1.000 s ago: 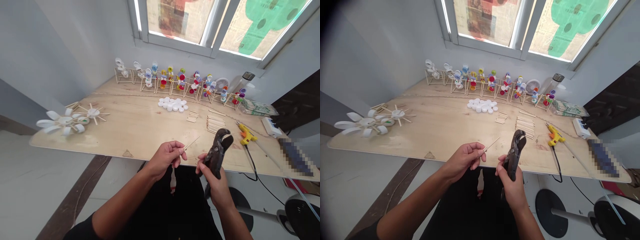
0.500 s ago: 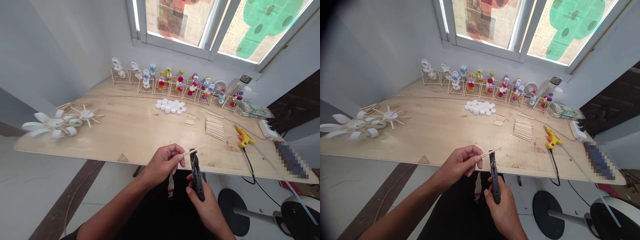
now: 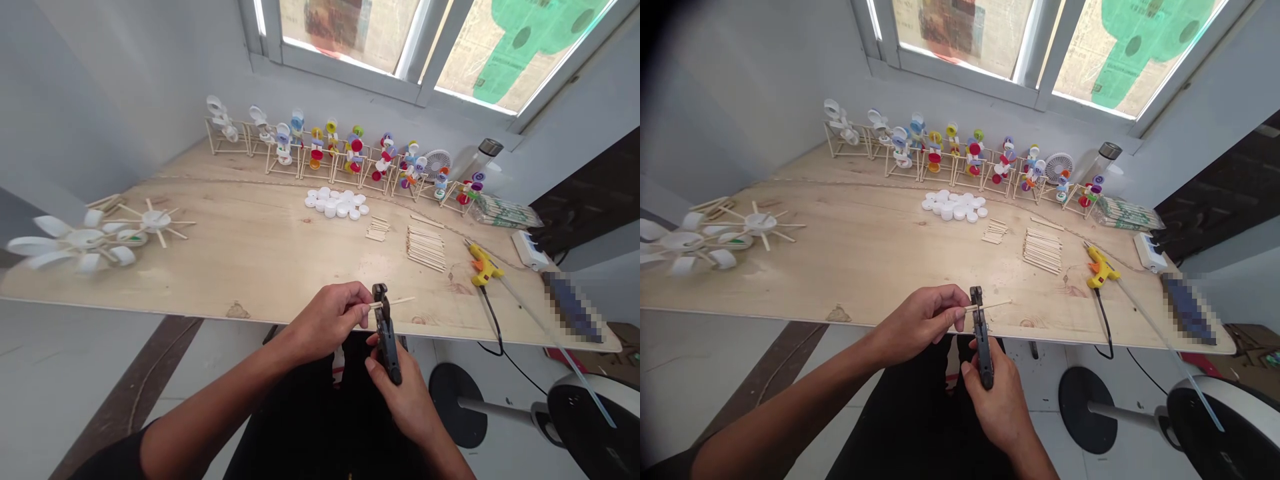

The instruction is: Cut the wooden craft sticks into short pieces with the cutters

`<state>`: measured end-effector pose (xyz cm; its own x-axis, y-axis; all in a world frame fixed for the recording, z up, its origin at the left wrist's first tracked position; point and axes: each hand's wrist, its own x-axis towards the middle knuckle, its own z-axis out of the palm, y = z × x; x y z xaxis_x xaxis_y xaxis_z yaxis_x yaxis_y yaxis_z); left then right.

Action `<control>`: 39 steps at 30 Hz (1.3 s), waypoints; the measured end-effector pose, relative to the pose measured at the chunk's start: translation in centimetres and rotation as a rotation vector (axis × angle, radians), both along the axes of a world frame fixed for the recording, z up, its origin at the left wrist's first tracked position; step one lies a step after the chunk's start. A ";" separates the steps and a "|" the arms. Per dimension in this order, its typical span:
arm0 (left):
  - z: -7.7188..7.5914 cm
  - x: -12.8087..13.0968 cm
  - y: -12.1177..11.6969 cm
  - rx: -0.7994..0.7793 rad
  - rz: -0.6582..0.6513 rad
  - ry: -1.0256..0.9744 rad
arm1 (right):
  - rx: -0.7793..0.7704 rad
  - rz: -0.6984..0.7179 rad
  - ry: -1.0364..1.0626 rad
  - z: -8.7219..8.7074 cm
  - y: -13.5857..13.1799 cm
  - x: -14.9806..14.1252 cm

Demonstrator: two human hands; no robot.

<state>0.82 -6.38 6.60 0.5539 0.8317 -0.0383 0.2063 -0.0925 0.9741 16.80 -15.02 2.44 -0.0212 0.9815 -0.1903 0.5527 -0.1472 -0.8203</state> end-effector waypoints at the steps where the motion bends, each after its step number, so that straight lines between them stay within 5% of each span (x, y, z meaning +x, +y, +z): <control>1: 0.0 0.0 0.0 0.002 0.000 0.006 | -0.002 -0.002 -0.005 -0.1 0.0 0.0; 29: -0.4 -0.5 0.3 -0.173 -0.126 -0.057 | 0.133 -0.046 -0.119 -0.6 -0.5 -0.7; 39: 0.8 0.0 0.0 -0.213 -0.093 -0.005 | 0.163 -0.076 -0.180 -0.7 -0.8 -0.7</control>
<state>0.80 -6.39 7.42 0.6288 0.7501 -0.2050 0.2018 0.0972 0.9746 16.11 -15.78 1.78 0.0733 0.9970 -0.0231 0.6845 -0.0672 -0.7259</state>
